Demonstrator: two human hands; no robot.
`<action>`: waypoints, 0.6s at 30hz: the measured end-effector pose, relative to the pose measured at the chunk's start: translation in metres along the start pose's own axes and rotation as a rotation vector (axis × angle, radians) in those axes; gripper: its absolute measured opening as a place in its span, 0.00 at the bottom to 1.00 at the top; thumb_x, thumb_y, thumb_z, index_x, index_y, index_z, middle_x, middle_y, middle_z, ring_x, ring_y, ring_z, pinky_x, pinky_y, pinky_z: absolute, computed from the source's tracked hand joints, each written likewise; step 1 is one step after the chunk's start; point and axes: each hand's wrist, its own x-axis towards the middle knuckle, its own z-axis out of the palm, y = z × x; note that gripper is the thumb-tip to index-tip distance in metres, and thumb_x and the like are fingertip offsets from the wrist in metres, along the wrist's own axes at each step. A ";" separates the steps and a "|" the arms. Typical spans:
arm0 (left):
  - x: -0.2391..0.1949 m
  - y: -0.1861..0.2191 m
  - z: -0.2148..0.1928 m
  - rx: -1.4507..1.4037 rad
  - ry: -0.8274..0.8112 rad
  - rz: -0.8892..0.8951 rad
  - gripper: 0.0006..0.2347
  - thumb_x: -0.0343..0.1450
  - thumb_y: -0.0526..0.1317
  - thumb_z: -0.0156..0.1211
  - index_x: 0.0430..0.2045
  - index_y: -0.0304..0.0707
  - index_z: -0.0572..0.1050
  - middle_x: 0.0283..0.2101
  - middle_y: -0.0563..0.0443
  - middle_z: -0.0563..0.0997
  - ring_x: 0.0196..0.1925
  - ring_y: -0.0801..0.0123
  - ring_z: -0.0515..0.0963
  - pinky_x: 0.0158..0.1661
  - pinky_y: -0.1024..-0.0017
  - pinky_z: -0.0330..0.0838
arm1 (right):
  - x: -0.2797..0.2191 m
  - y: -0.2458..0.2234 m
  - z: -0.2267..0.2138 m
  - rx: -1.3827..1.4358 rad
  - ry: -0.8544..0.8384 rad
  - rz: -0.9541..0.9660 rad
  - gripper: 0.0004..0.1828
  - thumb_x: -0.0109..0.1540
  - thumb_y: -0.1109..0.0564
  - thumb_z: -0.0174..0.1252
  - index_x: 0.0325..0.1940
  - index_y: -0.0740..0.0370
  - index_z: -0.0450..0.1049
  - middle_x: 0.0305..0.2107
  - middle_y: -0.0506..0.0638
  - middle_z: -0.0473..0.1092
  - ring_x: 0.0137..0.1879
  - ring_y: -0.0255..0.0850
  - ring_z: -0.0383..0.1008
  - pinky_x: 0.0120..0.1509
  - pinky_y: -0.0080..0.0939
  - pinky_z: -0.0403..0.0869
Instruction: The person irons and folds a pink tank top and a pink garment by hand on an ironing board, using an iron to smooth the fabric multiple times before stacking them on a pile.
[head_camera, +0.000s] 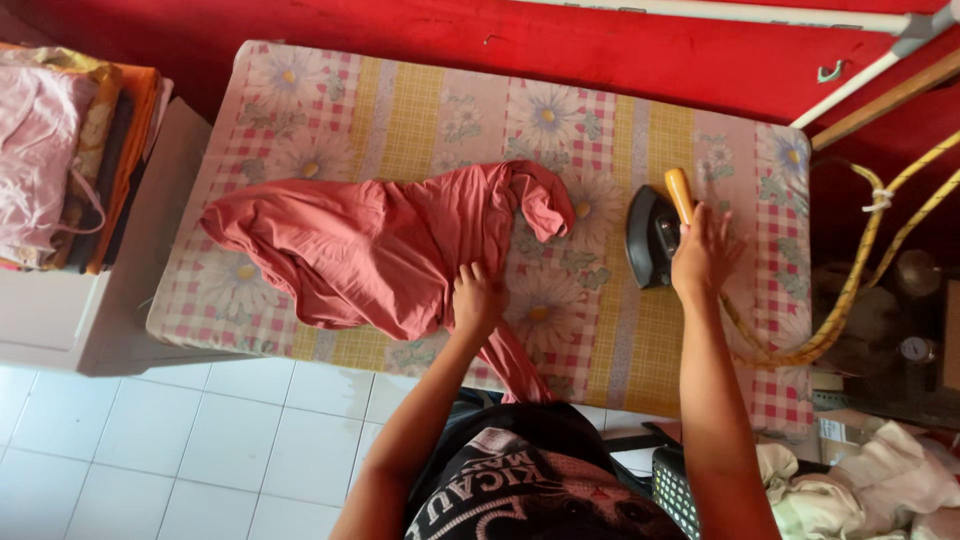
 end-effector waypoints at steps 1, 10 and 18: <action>0.005 -0.015 0.011 -0.054 -0.080 -0.043 0.20 0.69 0.47 0.62 0.48 0.30 0.71 0.46 0.35 0.77 0.45 0.41 0.78 0.46 0.52 0.75 | 0.001 -0.006 -0.006 -0.130 0.182 -0.079 0.26 0.71 0.53 0.51 0.74 0.59 0.62 0.70 0.66 0.61 0.77 0.61 0.55 0.75 0.67 0.50; -0.015 -0.053 -0.141 -1.615 -0.292 -0.440 0.15 0.73 0.38 0.52 0.53 0.32 0.74 0.41 0.50 0.83 0.41 0.71 0.82 0.42 0.72 0.76 | -0.085 -0.168 0.102 0.915 -0.268 -0.438 0.21 0.54 0.66 0.61 0.53 0.65 0.73 0.39 0.56 0.68 0.44 0.48 0.72 0.43 0.44 0.76; -0.045 0.020 -0.336 -1.142 -0.054 0.093 0.17 0.78 0.33 0.55 0.64 0.35 0.73 0.47 0.53 0.80 0.47 0.75 0.76 0.49 0.74 0.71 | -0.080 -0.278 0.149 1.901 -0.814 -0.001 0.26 0.61 0.57 0.56 0.63 0.66 0.68 0.55 0.59 0.67 0.59 0.49 0.70 0.60 0.49 0.75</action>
